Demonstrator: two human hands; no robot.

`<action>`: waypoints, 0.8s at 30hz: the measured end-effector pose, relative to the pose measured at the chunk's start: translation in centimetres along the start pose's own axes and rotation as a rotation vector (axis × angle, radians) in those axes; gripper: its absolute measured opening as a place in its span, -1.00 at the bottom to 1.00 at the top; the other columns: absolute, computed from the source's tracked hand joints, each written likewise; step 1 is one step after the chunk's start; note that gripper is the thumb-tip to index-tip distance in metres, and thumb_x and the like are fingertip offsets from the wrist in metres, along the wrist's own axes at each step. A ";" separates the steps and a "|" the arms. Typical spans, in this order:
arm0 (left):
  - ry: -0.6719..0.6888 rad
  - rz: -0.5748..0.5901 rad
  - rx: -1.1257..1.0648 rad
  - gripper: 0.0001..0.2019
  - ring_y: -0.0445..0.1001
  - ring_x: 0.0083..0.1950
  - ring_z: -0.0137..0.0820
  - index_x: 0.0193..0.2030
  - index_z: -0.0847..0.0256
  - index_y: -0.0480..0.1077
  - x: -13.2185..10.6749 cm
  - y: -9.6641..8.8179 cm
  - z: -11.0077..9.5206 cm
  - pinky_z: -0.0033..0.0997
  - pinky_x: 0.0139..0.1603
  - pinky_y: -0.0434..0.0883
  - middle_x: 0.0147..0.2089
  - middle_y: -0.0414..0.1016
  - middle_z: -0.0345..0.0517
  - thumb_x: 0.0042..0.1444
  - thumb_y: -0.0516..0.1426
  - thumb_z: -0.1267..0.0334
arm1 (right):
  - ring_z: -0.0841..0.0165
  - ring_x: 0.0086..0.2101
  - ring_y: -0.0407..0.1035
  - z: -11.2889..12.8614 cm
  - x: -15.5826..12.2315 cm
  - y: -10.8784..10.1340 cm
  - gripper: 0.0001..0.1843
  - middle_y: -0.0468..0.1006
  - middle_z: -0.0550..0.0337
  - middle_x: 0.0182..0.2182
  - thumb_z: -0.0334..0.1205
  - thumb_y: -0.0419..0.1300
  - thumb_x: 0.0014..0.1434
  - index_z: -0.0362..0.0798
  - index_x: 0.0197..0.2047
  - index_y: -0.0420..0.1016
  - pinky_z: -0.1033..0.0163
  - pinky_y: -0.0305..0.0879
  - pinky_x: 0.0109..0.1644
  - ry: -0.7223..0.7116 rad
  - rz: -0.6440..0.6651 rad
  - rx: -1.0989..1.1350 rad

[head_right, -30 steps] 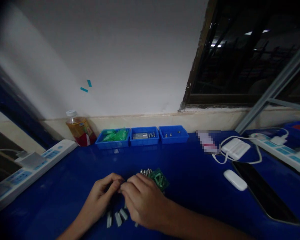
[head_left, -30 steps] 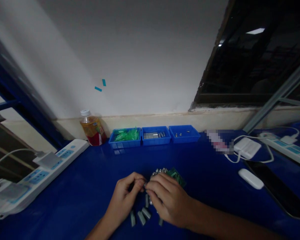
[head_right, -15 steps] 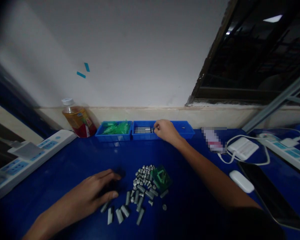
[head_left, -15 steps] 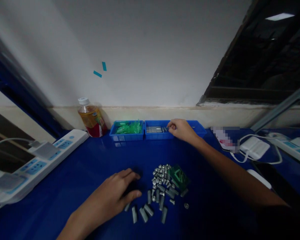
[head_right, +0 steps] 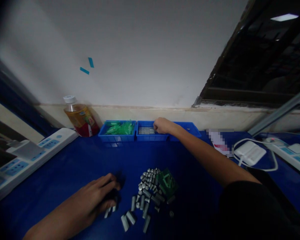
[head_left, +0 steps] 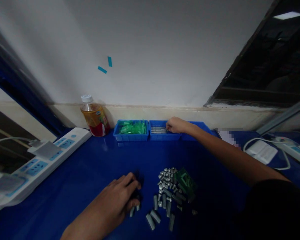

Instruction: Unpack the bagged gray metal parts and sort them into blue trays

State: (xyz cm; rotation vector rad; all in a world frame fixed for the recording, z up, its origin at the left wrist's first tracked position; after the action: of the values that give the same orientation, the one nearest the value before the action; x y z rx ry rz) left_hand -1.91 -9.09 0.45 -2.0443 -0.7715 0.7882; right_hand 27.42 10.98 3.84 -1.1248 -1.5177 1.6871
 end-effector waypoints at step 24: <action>0.013 -0.293 0.003 -0.81 0.34 -0.24 -0.33 -0.28 0.20 0.27 2.1 -0.2 0.8 -0.35 -0.20 0.30 -0.23 0.33 -0.05 0.23 -0.13 0.35 | 0.42 -0.44 0.37 2.1 -5.6 0.1 -0.83 0.51 0.18 -0.47 -0.27 0.07 0.18 -0.15 -0.31 0.45 0.35 0.24 -0.32 0.012 -0.467 0.442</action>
State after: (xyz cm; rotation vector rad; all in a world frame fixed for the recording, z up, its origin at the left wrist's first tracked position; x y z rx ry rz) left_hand -1.25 -7.11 -0.26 -1.8744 -1.0329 0.6076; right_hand 28.19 5.08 4.80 -0.5007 -1.1960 1.5680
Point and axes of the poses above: each hand's wrist, its own x-axis towards the middle knuckle, its own y-axis out of the palm, z = x × y, the point moved 1 cm from there along x, towards the middle knuckle
